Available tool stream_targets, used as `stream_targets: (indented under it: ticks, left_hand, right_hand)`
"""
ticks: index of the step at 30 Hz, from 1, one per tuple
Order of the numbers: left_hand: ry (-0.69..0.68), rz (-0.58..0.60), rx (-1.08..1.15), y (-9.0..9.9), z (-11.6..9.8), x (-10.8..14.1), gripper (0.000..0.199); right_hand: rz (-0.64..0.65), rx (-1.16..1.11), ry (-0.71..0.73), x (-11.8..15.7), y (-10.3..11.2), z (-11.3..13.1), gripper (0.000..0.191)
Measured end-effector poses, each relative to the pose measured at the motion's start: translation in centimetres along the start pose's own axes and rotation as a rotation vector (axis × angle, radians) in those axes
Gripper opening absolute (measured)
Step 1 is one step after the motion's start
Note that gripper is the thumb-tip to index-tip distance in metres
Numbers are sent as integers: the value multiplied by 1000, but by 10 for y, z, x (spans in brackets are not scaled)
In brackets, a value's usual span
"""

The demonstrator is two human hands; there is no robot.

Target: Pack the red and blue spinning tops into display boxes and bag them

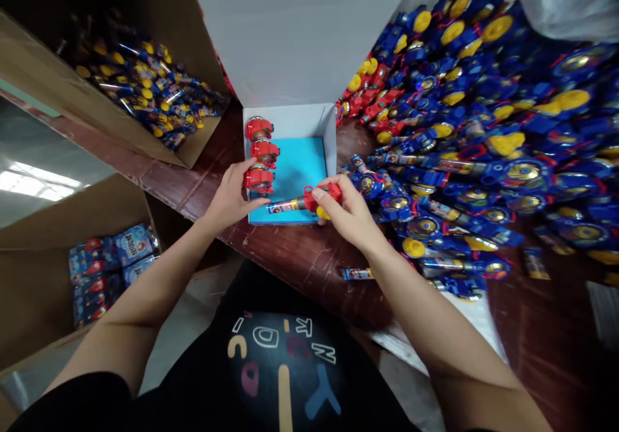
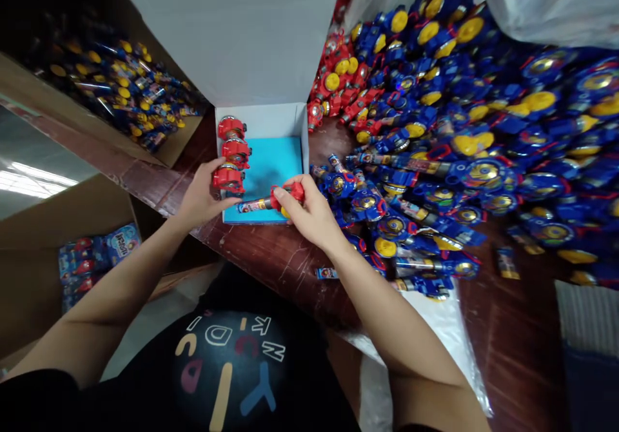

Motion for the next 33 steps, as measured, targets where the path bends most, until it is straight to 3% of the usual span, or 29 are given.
stream_targets:
  ticks: [2, 4, 7, 9, 11, 14, 17, 20, 24, 27, 29, 33]
  left_hand:
    - [51, -11, -2, -7, 3, 8, 84]
    - [114, -111, 76, -3, 4, 9, 82]
    - [205, -335, 239, 17, 2, 3, 86]
    - [295, -422, 366, 30, 4, 0, 78]
    - [437, -443, 573, 36, 8, 1, 62]
    - [667, -370, 928, 29, 11, 14, 44]
    - [772, -297, 1128, 14, 5, 32, 37]
    - [816, -284, 1221, -2, -2, 51, 38]
    - [936, -284, 1310, -28, -4, 75, 50]
    - [976, -288, 1364, -40, -4, 84, 57]
    - [981, -301, 1390, -43, -4, 86, 57]
    - [981, -311, 1406, -42, -3, 87, 60]
  right_hand:
    - [-14, 54, -68, -15, -2, -15, 50]
    - [-34, 165, -84, -26, 0, -25, 49]
    - [-15, 214, -86, -29, 4, -30, 52]
    - [14, 168, -75, -29, 4, -25, 55]
    - [27, 123, 16, -31, 2, -12, 53]
    - [42, 189, 348, -42, -8, 20, 40]
    - [247, 409, 682, -54, -33, 44, 20]
    - [527, 662, 886, -54, -59, 51, 9]
    - [889, 916, 1063, -31, -89, 47, 5]
    - [1094, 983, 1094, -22, -102, 49, 11]
    - [1068, 1005, 1080, -31, -103, 58, 24]
    - [846, 1121, 1012, -61, -95, 77, 51]
Point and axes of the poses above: each hand's wrist, its own x-axis away from the middle knuckle, its own y-axis out of the back of the hand, z = x × y, the point moved 5 cm from there along -x, towards the middle knuckle, and after that the axes turned 10 degrees about -x, right-handed, at the moved point
